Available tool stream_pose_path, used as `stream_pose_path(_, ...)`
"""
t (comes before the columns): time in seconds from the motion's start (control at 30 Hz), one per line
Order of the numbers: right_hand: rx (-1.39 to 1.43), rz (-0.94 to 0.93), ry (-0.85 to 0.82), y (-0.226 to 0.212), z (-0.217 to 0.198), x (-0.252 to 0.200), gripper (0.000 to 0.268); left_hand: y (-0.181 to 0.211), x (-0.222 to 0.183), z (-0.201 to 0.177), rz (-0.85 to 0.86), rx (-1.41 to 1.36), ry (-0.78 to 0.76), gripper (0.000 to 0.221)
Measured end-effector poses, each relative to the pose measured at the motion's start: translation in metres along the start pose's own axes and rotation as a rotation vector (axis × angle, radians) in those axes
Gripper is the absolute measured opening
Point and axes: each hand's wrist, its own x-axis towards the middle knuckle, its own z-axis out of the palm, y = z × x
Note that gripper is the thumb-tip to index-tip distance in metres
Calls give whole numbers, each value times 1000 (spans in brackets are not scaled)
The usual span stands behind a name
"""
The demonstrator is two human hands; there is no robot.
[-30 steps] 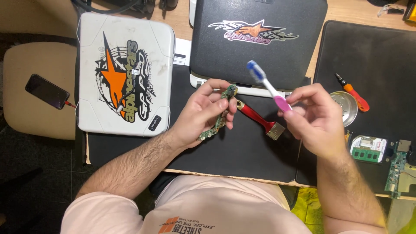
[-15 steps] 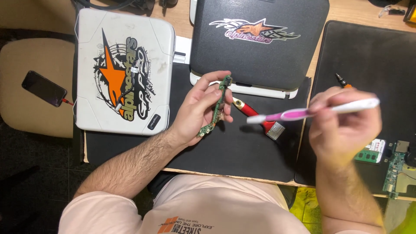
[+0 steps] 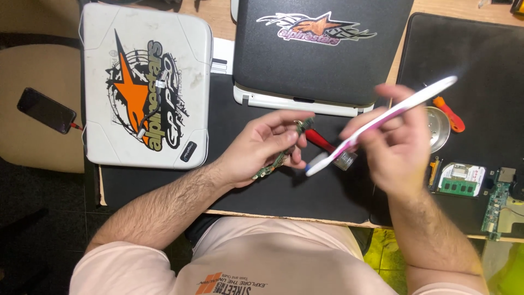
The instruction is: Cleaning a small motherboard component using a toothbrush and a paintbrush on a repair bench.
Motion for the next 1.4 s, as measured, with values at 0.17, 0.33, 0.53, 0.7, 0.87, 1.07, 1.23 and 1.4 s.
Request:
stream_pose_path(0.17,158,-48,146,13,6,0,54,-21,-2,4,-28,123,-36,50)
stream_pose_path(0.33,96,-66,220,14,7,4,40,-21,-5,8,-38,181,-85,46)
stream_pose_path(0.53,108,-12,169,18,4,5,41,-19,-5,5,-9,284,-90,46)
stream_pose_path(0.7,168,4,115,14,19,-2,42,-15,-6,7,-34,338,-51,48)
stream_pose_path(0.87,141,15,199,18,10,4,41,-10,-8,9,11,376,-100,58)
stream_pose_path(1.07,158,7,185,20,6,8,39,-16,-4,10,-95,216,-30,61)
stream_pose_path(1.23,173,35,186,22,16,4,40,-18,-5,8,-45,210,-49,58)
stream_pose_path(1.4,166,0,255,25,1,15,40,-15,-4,9,-53,253,-10,58)
